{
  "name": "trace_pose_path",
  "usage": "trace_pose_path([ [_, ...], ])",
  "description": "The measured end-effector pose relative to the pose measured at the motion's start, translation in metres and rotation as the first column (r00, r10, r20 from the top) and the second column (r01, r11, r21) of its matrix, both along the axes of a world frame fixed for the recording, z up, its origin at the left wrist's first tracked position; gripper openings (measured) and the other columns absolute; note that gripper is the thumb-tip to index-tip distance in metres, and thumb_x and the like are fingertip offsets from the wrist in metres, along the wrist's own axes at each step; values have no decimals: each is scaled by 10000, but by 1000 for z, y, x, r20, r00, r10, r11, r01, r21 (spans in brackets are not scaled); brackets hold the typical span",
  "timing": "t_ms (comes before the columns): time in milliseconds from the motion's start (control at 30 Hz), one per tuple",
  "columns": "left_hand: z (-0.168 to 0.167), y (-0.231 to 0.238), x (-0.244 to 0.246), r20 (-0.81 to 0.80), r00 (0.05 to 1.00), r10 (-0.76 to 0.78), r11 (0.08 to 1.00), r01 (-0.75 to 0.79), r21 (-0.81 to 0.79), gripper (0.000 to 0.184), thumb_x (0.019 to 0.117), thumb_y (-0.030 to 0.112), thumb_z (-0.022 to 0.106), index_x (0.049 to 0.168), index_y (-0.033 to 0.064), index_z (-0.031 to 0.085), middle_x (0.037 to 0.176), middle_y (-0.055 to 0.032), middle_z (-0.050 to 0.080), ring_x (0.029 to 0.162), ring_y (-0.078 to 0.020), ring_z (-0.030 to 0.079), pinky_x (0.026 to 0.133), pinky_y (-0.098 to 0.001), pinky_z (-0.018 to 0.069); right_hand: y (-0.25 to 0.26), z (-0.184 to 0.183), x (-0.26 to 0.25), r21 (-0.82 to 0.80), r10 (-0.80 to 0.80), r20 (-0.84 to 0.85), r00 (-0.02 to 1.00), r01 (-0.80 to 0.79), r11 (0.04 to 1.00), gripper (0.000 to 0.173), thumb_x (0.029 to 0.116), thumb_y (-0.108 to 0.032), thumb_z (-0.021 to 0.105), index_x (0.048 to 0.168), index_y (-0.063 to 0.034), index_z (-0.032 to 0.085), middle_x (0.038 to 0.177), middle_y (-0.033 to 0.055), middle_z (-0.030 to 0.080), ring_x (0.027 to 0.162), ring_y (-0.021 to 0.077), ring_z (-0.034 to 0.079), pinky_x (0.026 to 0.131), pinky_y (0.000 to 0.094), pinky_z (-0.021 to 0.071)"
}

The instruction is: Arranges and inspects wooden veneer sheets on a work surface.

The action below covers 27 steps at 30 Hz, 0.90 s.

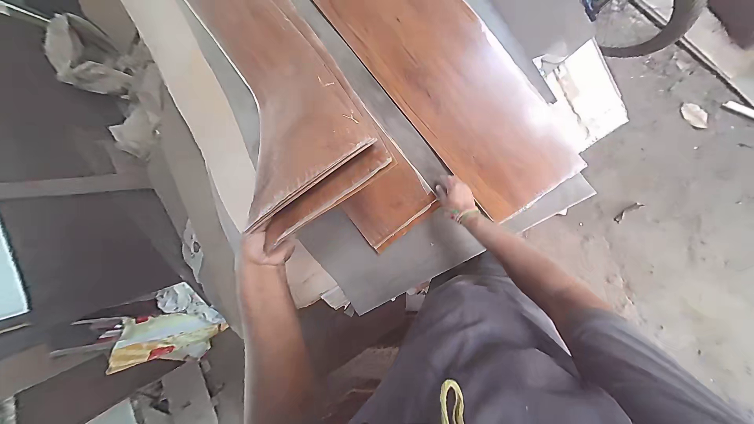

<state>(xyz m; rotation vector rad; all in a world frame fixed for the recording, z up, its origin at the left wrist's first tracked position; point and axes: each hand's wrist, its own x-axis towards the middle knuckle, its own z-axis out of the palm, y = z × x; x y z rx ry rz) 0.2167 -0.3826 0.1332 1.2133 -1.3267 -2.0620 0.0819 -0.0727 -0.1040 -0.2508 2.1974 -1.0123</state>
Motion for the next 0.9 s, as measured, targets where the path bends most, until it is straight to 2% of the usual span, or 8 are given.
trace_pose_path([
  [133,6,-2,2,5,999,-37,999,37,3,281,1108,190,322,1169,53,560,986,-121,713,869,-205,724,715,-387,637,-24,-13,24,53,63,110,992,-69,996,503,1032,-390,574,1418,-67,564,1365,207,621,1251,368,619,1066,555,482],
  [267,-67,22,30,-57,992,112,993,-109,46,379,1105,313,251,1147,95,558,952,-95,706,843,-203,714,698,-424,629,-34,-18,24,103,107,100,989,-117,988,488,1027,-373,579,1433,-102,555,1323,201,651,1223,376,637,1035,579,495],
  [367,-122,46,35,-229,931,283,947,-234,218,440,1083,382,267,1248,78,539,1100,-141,685,1009,-272,687,831,-527,593,-35,2,20,190,171,58,984,-179,965,567,1032,-538,487,1456,-166,542,1252,180,694,1175,377,667,978,594,520],
  [567,-166,66,35,-205,821,533,814,-432,388,479,1088,430,257,1273,65,506,1132,-145,646,1053,-281,650,887,-552,561,-39,7,25,220,217,0,976,-212,952,561,1025,-552,527,1441,-179,571,1019,212,744,963,436,717,825,663,549],
  [667,-161,65,23,70,963,259,958,-265,107,305,1097,131,281,1175,12,550,982,-124,631,871,-177,615,758,-366,548,-45,5,27,301,180,39,983,-183,936,398,977,-395,663,1141,-37,715,1034,244,728,1011,446,700,860,658,539],
  [733,-158,65,31,316,944,98,993,-71,-95,254,1062,-8,433,1286,-50,545,1112,-177,623,960,-191,602,847,-351,535,-46,8,30,330,144,45,989,-150,932,385,966,-388,669,1045,-16,727,1023,241,731,1001,437,705,850,660,541],
  [833,-167,54,53,327,939,107,976,-37,-214,344,1108,128,378,1400,-18,487,1225,-179,622,1051,-185,617,893,-351,543,-43,9,36,263,55,-3,998,-52,963,409,927,-386,721,1117,-24,705,1045,252,718,961,446,703,829,677,539],
  [900,-155,53,63,299,950,91,991,-56,-123,414,1139,245,299,1455,42,473,1283,-139,630,1109,-164,623,930,-344,539,-41,9,40,181,17,-83,996,-2,983,404,900,-361,739,1136,-36,695,1051,243,716,926,445,703,796,692,533],
])
